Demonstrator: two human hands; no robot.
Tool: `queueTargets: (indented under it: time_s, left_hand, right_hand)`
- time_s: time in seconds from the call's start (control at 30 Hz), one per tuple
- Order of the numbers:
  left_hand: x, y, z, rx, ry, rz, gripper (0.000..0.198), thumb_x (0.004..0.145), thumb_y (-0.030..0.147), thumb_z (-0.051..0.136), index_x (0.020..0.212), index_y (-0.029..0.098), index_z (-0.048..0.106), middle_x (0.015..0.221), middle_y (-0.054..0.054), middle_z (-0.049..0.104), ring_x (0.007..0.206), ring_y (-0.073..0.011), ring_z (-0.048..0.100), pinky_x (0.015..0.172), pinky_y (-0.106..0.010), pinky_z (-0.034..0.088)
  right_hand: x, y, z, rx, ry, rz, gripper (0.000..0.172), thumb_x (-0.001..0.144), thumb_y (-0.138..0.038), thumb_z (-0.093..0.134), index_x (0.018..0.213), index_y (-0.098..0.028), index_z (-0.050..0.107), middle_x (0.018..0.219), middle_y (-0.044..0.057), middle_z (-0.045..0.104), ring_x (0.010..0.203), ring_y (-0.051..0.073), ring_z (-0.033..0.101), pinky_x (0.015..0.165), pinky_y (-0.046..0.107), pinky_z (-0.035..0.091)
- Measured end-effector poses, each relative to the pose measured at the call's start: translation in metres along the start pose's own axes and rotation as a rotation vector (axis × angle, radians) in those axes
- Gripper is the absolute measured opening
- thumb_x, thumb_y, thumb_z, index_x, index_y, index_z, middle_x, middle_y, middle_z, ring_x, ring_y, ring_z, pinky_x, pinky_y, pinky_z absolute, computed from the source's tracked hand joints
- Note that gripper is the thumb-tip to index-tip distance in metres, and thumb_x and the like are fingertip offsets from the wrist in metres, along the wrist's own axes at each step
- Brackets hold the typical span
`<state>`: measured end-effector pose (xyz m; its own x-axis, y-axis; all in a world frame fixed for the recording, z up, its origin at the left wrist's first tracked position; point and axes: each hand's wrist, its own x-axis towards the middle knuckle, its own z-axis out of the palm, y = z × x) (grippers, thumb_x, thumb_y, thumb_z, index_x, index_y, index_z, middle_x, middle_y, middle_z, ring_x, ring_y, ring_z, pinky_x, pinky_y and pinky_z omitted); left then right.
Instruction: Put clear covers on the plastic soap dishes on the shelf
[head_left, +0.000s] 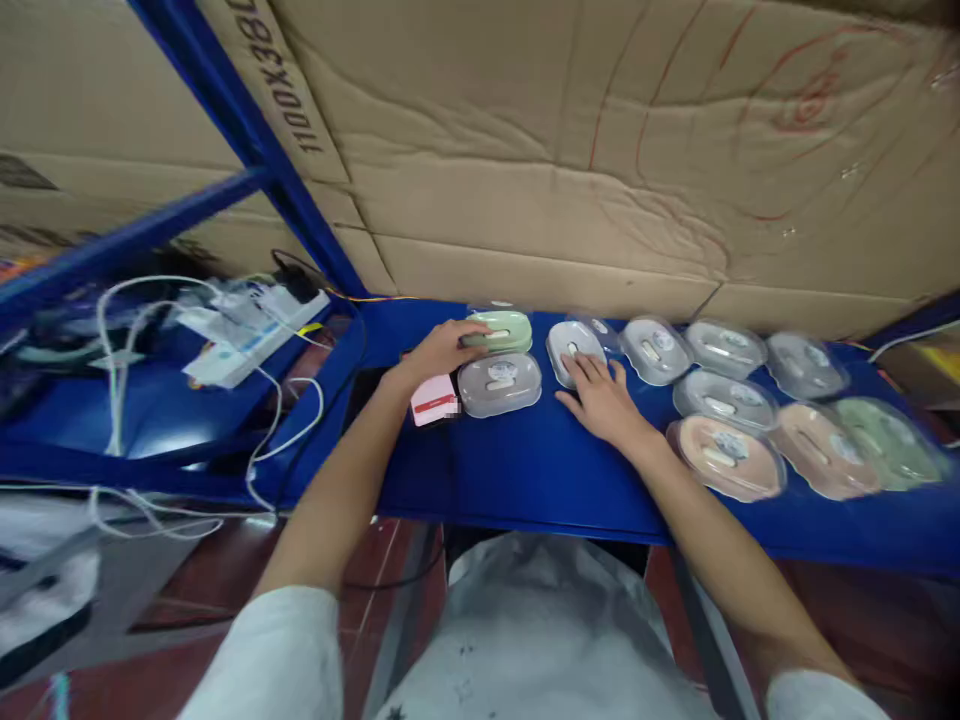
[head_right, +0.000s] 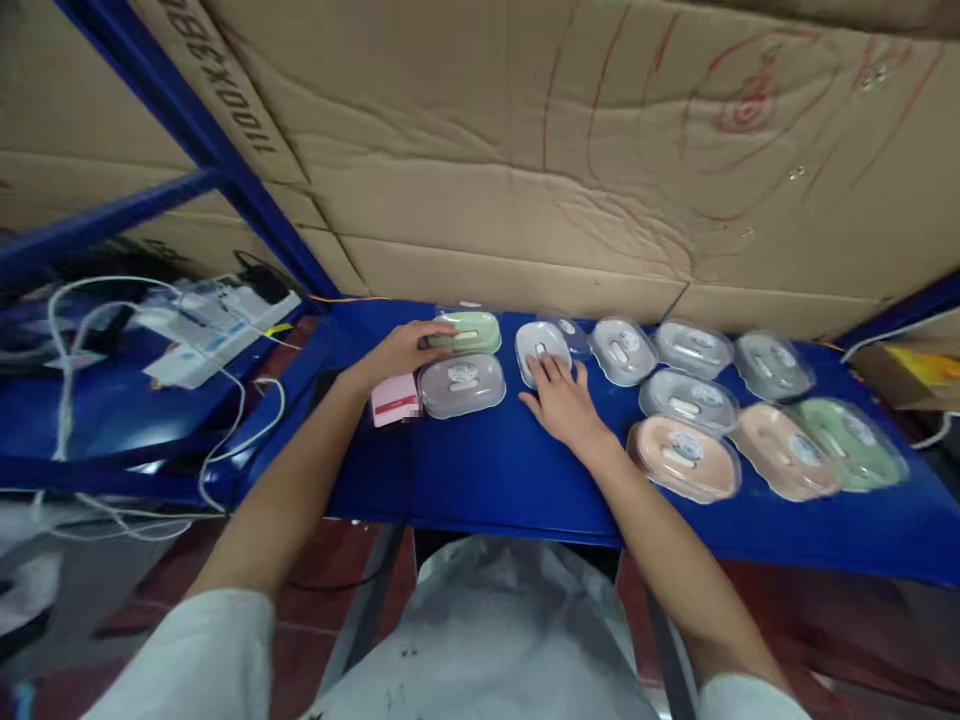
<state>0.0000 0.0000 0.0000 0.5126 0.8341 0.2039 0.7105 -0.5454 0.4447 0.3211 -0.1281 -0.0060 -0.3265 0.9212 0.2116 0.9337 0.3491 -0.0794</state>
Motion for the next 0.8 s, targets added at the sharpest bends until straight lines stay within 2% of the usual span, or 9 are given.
queueTargets:
  time_s: [0.13, 0.23, 0.33, 0.43, 0.53, 0.6, 0.67, 0.8]
  left_hand:
    - [-0.002, 0.000, 0.004, 0.045, 0.036, -0.009, 0.038, 0.091, 0.038, 0.082, 0.128, 0.029, 0.079, 0.143, -0.007, 0.073, 0.132, -0.0336, 0.062, 0.112, -0.049, 0.042]
    - [-0.002, 0.004, 0.007, 0.063, 0.057, -0.002, 0.029, 0.096, 0.037, 0.077, 0.124, 0.031, 0.080, 0.138, -0.006, 0.076, 0.129, -0.0339, 0.060, 0.112, -0.053, 0.038]
    - [-0.002, 0.010, 0.009, 0.059, 0.068, 0.027, 0.028, 0.099, 0.040, 0.073, 0.125, 0.031, 0.079, 0.132, -0.005, 0.078, 0.124, -0.0314, 0.061, 0.109, -0.050, 0.041]
    - [-0.004, 0.017, 0.010, 0.047, 0.079, 0.055, 0.032, 0.102, 0.044, 0.067, 0.128, 0.029, 0.078, 0.127, -0.007, 0.079, 0.122, -0.0308, 0.061, 0.107, -0.048, 0.045]
    - [-0.006, 0.024, 0.012, 0.033, 0.083, 0.085, 0.032, 0.104, 0.046, 0.064, 0.128, 0.029, 0.077, 0.125, -0.006, 0.078, 0.123, -0.0301, 0.061, 0.108, -0.048, 0.046]
    - [-0.006, 0.026, 0.015, 0.023, 0.090, 0.102, 0.032, 0.105, 0.046, 0.063, 0.129, 0.029, 0.077, 0.124, -0.006, 0.078, 0.123, -0.0296, 0.060, 0.109, -0.048, 0.047]
    - [-0.006, 0.026, 0.017, 0.017, 0.107, 0.109, 0.032, 0.105, 0.045, 0.063, 0.129, 0.028, 0.077, 0.122, -0.007, 0.078, 0.122, -0.0297, 0.061, 0.109, -0.049, 0.048]
    - [-0.005, 0.024, 0.020, 0.012, 0.160, 0.109, 0.034, 0.104, 0.045, 0.063, 0.126, 0.024, 0.077, 0.116, -0.011, 0.078, 0.119, -0.0323, 0.063, 0.107, -0.054, 0.049]
  right_hand:
    - [0.006, 0.005, -0.009, 0.042, 0.016, 0.016, 0.045, 0.114, -0.035, 0.037, 0.148, -0.015, 0.059, 0.150, 0.019, 0.065, 0.139, 0.035, 0.056, 0.118, 0.057, 0.029]
    - [0.006, 0.005, -0.013, 0.053, 0.041, 0.029, 0.044, 0.114, -0.037, 0.037, 0.146, -0.016, 0.059, 0.143, 0.017, 0.071, 0.134, 0.034, 0.059, 0.117, 0.057, 0.030]
    - [0.005, 0.004, -0.016, 0.054, 0.079, 0.059, 0.044, 0.114, -0.035, 0.036, 0.147, -0.015, 0.059, 0.142, 0.018, 0.071, 0.133, 0.035, 0.059, 0.117, 0.060, 0.029]
    - [0.003, 0.001, -0.018, 0.037, 0.166, 0.063, 0.049, 0.111, -0.022, 0.035, 0.156, -0.013, 0.052, 0.158, 0.019, 0.059, 0.144, 0.037, 0.051, 0.121, 0.061, 0.027]
    - [0.000, -0.008, -0.019, 0.098, 0.200, -0.120, 0.054, 0.109, -0.020, 0.039, 0.162, -0.017, 0.047, 0.170, 0.014, 0.045, 0.155, 0.032, 0.041, 0.125, 0.054, 0.029]
    - [-0.001, -0.016, -0.018, 0.175, 0.146, -0.274, 0.053, 0.111, -0.028, 0.044, 0.163, -0.021, 0.047, 0.173, 0.011, 0.043, 0.160, 0.029, 0.036, 0.127, 0.052, 0.029]
    - [-0.002, -0.024, -0.014, 0.235, 0.081, -0.366, 0.055, 0.110, -0.038, 0.051, 0.163, -0.024, 0.047, 0.174, 0.010, 0.041, 0.162, 0.029, 0.033, 0.129, 0.054, 0.028]
    - [-0.001, -0.028, -0.011, 0.289, 0.079, -0.382, 0.054, 0.107, -0.049, 0.061, 0.156, -0.027, 0.057, 0.162, 0.011, 0.055, 0.153, 0.030, 0.045, 0.125, 0.051, 0.034]
